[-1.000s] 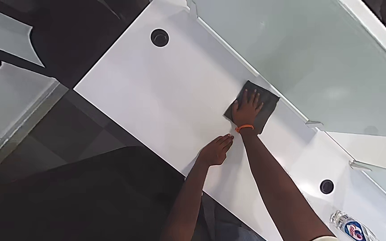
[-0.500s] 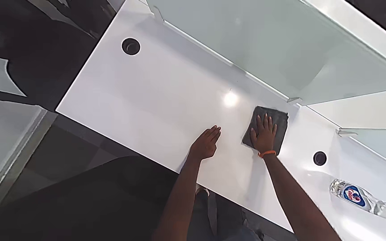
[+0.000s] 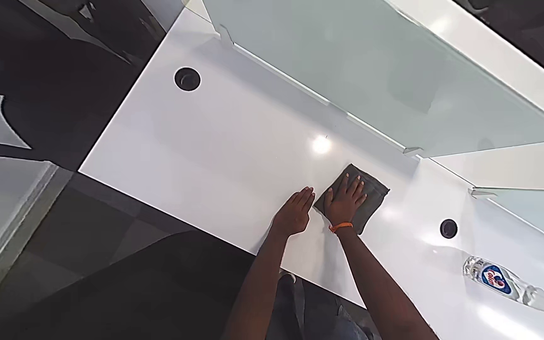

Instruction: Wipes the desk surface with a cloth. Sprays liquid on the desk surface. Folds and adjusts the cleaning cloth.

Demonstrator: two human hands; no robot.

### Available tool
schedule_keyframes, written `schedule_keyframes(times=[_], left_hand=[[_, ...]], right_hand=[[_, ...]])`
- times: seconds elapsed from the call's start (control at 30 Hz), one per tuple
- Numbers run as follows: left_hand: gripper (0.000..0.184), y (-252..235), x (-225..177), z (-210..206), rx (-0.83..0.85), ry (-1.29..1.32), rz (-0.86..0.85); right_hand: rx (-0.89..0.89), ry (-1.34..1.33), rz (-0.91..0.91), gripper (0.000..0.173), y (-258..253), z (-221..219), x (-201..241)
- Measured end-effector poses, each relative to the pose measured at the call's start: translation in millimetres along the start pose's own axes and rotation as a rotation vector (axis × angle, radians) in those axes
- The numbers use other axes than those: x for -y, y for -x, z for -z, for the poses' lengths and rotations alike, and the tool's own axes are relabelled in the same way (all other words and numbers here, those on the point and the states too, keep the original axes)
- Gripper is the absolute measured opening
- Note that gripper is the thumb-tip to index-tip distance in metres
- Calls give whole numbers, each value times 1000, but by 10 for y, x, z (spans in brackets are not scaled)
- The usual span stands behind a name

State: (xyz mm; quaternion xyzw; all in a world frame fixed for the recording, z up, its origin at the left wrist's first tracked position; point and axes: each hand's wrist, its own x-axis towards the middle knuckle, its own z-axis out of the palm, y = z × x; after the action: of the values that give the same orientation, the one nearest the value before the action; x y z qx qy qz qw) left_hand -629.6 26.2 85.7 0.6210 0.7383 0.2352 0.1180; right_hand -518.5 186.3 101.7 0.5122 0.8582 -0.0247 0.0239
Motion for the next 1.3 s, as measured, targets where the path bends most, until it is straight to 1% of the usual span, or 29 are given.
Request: schedule_keyframes(times=[0.13, 0.2, 0.3, 0.4, 0.6, 0.67, 0.8, 0.9, 1.03, 1.13, 1.2, 1.3], left_hand=[[57, -13, -25, 26, 9, 23, 28], [57, 2, -32, 18, 0, 23, 25], [59, 2, -10, -11, 23, 13, 16], [57, 9, 0, -31, 13, 32, -4], [55, -4, 8, 14, 31, 37, -11], [55, 6, 1, 39, 38, 40, -8], [56, -2, 9, 20, 12, 20, -22], [57, 11, 6, 4, 35, -15, -17], [56, 15, 18, -19, 33, -19, -12], [57, 5, 21, 0, 34, -7, -8], [56, -4, 14, 6, 32, 0, 1], [56, -3, 7, 11, 47, -30, 24]], right_hand=[[37, -9, 57, 84, -511, 19, 427], [27, -28, 78, 85, -747, 31, 593], [20, -28, 75, 85, -1121, 50, 831], [22, -42, 61, 85, -1371, 80, 994], [27, -43, 85, 88, -1685, 89, 1223], [26, -74, 136, 86, -1689, 100, 1270], [20, -151, 306, 74, -1792, 181, 1450], [-3, -134, 376, 73, -1963, 105, 1608], [2, -166, 459, 78, -2064, 90, 1643], [24, -239, 516, 78, -2134, 107, 1591], [25, -289, 562, 75, -2174, 89, 1493], [40, -299, 609, 70, -2209, 79, 1224]])
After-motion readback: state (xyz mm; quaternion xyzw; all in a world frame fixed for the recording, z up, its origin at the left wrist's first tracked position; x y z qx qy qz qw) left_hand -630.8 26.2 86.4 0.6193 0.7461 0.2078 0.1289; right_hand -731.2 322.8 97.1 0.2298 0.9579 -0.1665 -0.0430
